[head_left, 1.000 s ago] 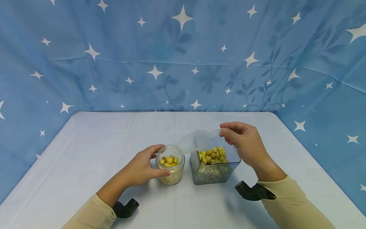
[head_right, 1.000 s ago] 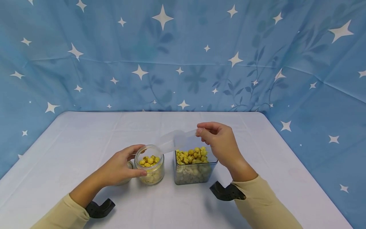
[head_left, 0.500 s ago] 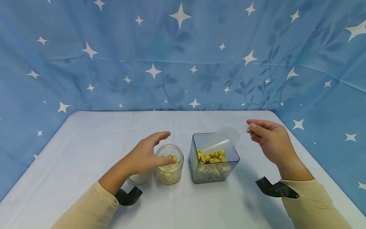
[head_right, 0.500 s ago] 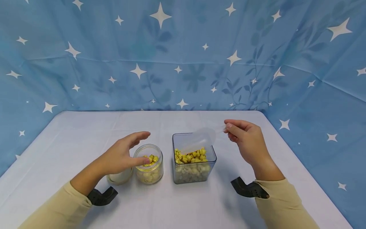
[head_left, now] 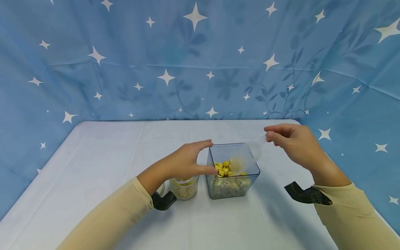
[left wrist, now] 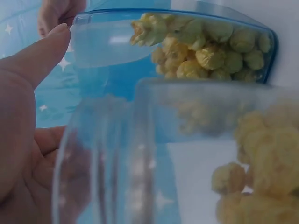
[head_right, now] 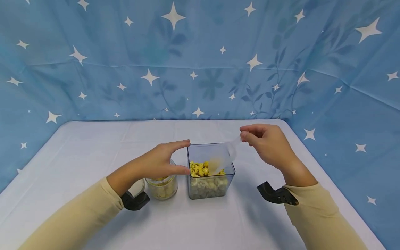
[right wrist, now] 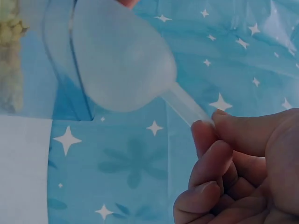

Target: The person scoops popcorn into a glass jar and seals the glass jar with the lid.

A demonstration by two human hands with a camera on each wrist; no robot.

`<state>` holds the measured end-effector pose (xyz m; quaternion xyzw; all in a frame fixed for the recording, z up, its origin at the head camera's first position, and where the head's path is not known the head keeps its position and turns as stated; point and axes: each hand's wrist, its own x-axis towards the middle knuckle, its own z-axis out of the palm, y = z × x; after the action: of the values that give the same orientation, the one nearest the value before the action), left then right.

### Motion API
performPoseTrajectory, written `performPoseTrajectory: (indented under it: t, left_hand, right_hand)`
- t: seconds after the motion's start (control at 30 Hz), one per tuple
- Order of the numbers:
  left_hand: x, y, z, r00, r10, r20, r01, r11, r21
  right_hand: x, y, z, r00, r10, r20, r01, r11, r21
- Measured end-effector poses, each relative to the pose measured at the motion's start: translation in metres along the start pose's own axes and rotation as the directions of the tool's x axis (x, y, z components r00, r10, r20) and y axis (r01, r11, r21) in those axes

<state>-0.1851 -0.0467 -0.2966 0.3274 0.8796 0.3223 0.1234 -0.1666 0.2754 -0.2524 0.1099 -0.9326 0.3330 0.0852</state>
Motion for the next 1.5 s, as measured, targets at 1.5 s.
performPoseTrajectory:
  t: [1.5]
  left_hand:
    - [0.004,0.006,0.007,0.998,-0.064,0.014,0.063,0.998,0.030]
  right_hand:
    - [-0.014,0.012,0.052,0.967,0.236,0.091,-0.253,0.888,0.384]
